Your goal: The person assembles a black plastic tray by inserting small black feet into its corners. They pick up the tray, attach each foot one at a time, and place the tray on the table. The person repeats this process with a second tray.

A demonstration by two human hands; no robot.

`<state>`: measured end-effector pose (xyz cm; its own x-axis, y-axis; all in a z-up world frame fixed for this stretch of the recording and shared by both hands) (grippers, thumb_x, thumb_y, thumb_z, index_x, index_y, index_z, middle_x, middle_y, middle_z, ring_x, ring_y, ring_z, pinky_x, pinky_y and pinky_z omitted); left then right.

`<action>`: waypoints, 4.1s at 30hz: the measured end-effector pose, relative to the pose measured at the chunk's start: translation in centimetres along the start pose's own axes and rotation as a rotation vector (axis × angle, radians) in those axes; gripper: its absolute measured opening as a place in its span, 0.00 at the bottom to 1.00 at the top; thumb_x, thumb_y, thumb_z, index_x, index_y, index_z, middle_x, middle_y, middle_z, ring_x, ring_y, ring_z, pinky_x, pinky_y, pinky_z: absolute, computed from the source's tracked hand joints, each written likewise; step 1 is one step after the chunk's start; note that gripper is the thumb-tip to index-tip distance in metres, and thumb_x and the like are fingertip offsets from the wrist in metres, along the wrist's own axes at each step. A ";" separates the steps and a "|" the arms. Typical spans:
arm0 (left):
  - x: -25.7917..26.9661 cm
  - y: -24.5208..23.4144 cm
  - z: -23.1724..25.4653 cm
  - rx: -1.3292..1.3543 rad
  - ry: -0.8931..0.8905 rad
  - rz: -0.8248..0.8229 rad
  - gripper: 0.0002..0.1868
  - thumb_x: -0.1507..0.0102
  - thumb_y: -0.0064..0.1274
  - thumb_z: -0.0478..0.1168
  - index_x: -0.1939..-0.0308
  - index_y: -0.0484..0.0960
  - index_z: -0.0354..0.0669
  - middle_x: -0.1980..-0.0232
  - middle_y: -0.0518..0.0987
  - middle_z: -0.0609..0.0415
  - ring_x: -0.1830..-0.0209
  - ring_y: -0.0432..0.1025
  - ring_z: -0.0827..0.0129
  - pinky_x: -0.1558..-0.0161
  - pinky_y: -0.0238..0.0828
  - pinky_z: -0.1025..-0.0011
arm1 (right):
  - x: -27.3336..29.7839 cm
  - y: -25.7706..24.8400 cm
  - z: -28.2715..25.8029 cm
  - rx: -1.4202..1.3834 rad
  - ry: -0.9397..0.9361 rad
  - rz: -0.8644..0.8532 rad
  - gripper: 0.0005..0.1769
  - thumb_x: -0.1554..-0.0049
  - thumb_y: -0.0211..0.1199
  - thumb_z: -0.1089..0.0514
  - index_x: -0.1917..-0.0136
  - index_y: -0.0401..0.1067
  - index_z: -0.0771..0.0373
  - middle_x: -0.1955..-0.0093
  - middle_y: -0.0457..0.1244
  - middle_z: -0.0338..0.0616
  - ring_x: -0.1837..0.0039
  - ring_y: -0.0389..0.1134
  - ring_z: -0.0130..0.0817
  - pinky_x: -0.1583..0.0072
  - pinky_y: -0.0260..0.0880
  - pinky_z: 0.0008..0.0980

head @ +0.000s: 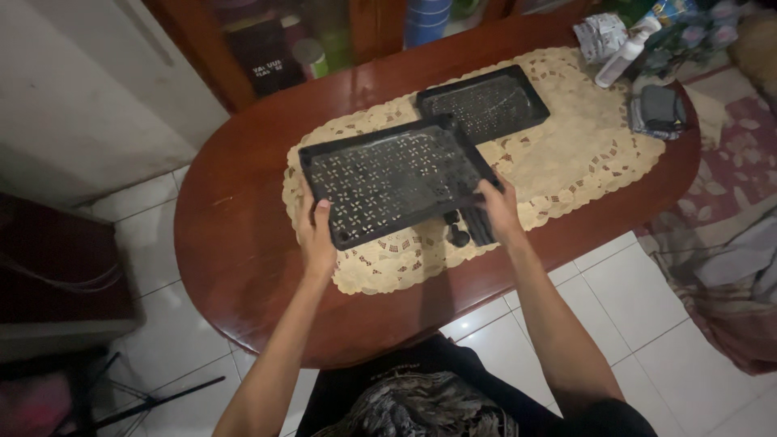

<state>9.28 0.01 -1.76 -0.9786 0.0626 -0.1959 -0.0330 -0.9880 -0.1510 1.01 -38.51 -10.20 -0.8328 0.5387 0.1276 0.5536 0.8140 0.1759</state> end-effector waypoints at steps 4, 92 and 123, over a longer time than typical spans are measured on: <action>0.0 0.1 -0.9 0.022 0.055 -0.054 0.30 0.27 0.39 0.41 0.21 0.58 0.38 0.20 0.59 0.42 0.20 0.54 0.55 0.24 0.47 0.62 | 1.1 -0.3 -0.7 0.165 -0.087 0.070 0.26 0.43 0.57 0.61 0.32 0.67 0.71 0.45 0.66 0.47 0.48 0.67 0.34 0.48 0.70 0.33; -17.7 37.5 -13.5 -0.277 -0.115 -0.242 0.26 0.36 0.50 0.26 0.33 0.70 0.32 0.38 0.70 0.39 0.42 0.72 0.52 0.40 0.71 0.63 | -35.0 -20.3 -1.0 0.992 -0.332 0.132 0.27 0.51 0.67 0.72 0.37 0.70 0.74 0.43 0.61 0.62 0.41 0.66 0.57 0.37 0.68 0.46; -15.5 32.3 -20.6 -0.207 -0.144 -0.234 0.25 0.31 0.52 0.36 0.30 0.69 0.35 0.35 0.74 0.42 0.44 0.75 0.63 0.44 0.74 0.67 | -30.9 -23.4 0.6 0.723 -0.261 0.266 0.34 0.28 0.44 0.44 0.24 0.54 0.75 0.29 0.59 0.67 0.28 0.62 0.54 0.30 0.60 0.44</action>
<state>27.57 -29.97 -23.60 -0.9684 0.2492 0.0043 -0.2329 -0.8987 -0.3717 13.74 -74.10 -18.79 -0.6991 0.6944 -0.1705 0.6645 0.5429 -0.5135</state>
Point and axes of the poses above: each hand's wrist, its own x-axis away from the middle knuckle, its own y-axis out of the palm, z = x × y, the point moved 9 cm from there along -x, towards the middle knuckle
